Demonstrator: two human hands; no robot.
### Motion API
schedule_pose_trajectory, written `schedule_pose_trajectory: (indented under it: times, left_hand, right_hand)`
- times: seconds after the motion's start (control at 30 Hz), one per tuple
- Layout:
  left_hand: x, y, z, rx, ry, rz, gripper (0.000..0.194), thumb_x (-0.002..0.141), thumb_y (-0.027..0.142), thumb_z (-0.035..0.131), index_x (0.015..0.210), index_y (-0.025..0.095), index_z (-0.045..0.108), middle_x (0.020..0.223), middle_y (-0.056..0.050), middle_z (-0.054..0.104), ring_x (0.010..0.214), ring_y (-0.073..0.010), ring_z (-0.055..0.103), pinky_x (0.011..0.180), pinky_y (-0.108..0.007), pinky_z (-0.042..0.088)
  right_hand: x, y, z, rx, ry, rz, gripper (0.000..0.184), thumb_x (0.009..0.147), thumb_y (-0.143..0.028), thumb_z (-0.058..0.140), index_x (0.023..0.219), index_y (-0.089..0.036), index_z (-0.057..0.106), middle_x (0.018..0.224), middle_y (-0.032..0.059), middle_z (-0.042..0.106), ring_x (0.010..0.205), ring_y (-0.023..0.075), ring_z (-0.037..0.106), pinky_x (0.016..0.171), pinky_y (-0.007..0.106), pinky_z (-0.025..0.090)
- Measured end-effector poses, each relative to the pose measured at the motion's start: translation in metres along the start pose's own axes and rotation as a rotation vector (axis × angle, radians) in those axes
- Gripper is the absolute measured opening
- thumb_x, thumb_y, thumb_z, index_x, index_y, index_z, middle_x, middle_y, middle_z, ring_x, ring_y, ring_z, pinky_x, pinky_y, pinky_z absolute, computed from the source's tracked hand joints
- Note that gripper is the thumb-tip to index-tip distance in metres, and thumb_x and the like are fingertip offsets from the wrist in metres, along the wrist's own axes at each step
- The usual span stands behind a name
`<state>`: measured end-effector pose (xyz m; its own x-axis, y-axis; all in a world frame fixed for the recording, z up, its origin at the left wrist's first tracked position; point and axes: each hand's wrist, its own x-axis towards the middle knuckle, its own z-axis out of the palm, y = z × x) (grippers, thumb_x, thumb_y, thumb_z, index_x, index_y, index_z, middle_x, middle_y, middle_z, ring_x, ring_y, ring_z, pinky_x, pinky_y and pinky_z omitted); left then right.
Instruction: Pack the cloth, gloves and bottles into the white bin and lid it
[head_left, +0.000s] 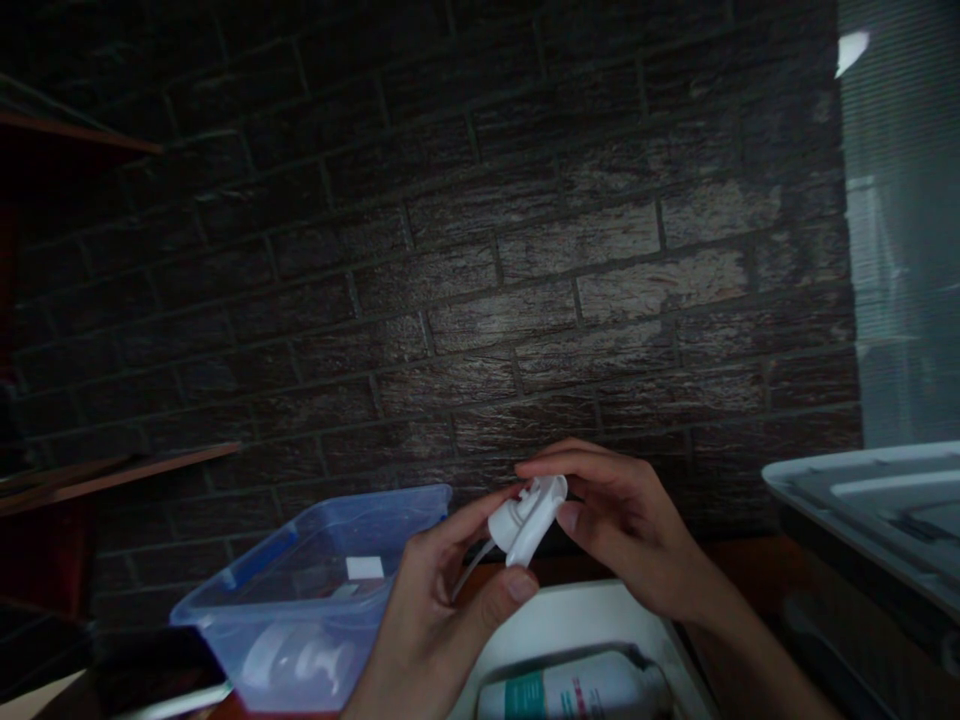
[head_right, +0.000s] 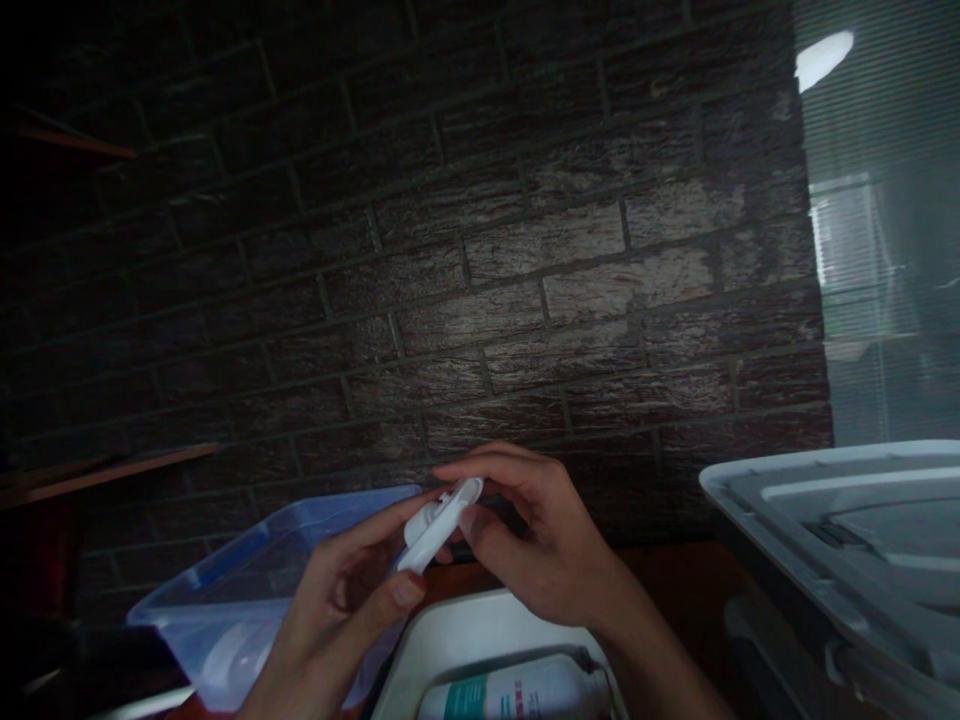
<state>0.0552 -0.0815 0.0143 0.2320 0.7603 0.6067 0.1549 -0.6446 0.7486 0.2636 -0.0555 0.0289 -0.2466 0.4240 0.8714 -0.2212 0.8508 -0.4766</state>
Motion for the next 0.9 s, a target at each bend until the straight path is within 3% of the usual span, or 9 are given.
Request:
schedule_pose_trajectory:
  times: [0.1,0.27,0.53,0.77,0.9]
  left_hand:
    - [-0.002,-0.001,0.001,-0.002,0.04,-0.002,0.051,0.085,0.041,0.078,0.133,0.025,0.068,0.133,-0.009,0.072,0.117,-0.0302,0.069,0.105,-0.042,0.052]
    - [-0.004,0.0,0.0,0.024,0.009,0.008,0.053,0.086,0.041,0.077,0.136,0.025,0.066,0.135,-0.008,0.07,0.119,-0.0296,0.068,0.107,-0.041,0.051]
    - [0.0,0.013,0.005,-0.064,0.019,-0.072,0.056,0.086,0.053,0.074,0.131,0.021,0.069,0.12,-0.01,0.077,0.099,-0.0262,0.072,0.087,-0.034,0.058]
    - [0.004,0.003,0.008,0.02,-0.011,0.028,0.057,0.088,0.037,0.076,0.143,0.028,0.06,0.145,-0.006,0.063,0.138,-0.0304,0.055,0.117,-0.042,0.043]
    - [0.003,-0.003,0.007,0.147,-0.006,0.074,0.061,0.09,0.032,0.075,0.147,0.031,0.054,0.151,-0.004,0.058,0.143,-0.0283,0.049,0.122,-0.042,0.037]
  right_hand:
    - [0.0,0.0,0.001,0.004,0.002,0.002,0.035,0.093,-0.017,0.061,0.125,-0.022,0.073,0.116,0.0115,0.066,0.103,0.0229,0.065,0.087,0.038,0.053]
    - [-0.001,0.0,0.0,-0.009,0.006,-0.01,0.036,0.092,-0.017,0.062,0.126,-0.023,0.073,0.116,0.0111,0.066,0.103,0.0227,0.065,0.087,0.038,0.054]
    - [-0.002,0.002,0.002,0.005,0.008,-0.003,0.042,0.091,-0.014,0.063,0.13,-0.026,0.07,0.119,0.009,0.066,0.105,0.0224,0.066,0.089,0.038,0.056]
    - [-0.001,0.003,0.002,0.06,0.037,0.012,0.04,0.095,-0.02,0.063,0.134,-0.028,0.069,0.129,0.0094,0.06,0.117,0.0233,0.062,0.097,0.037,0.054]
    - [0.001,0.005,-0.001,0.13,0.047,0.024,0.037,0.096,-0.029,0.064,0.132,-0.027,0.071,0.125,0.0093,0.062,0.116,0.0233,0.062,0.095,0.035,0.055]
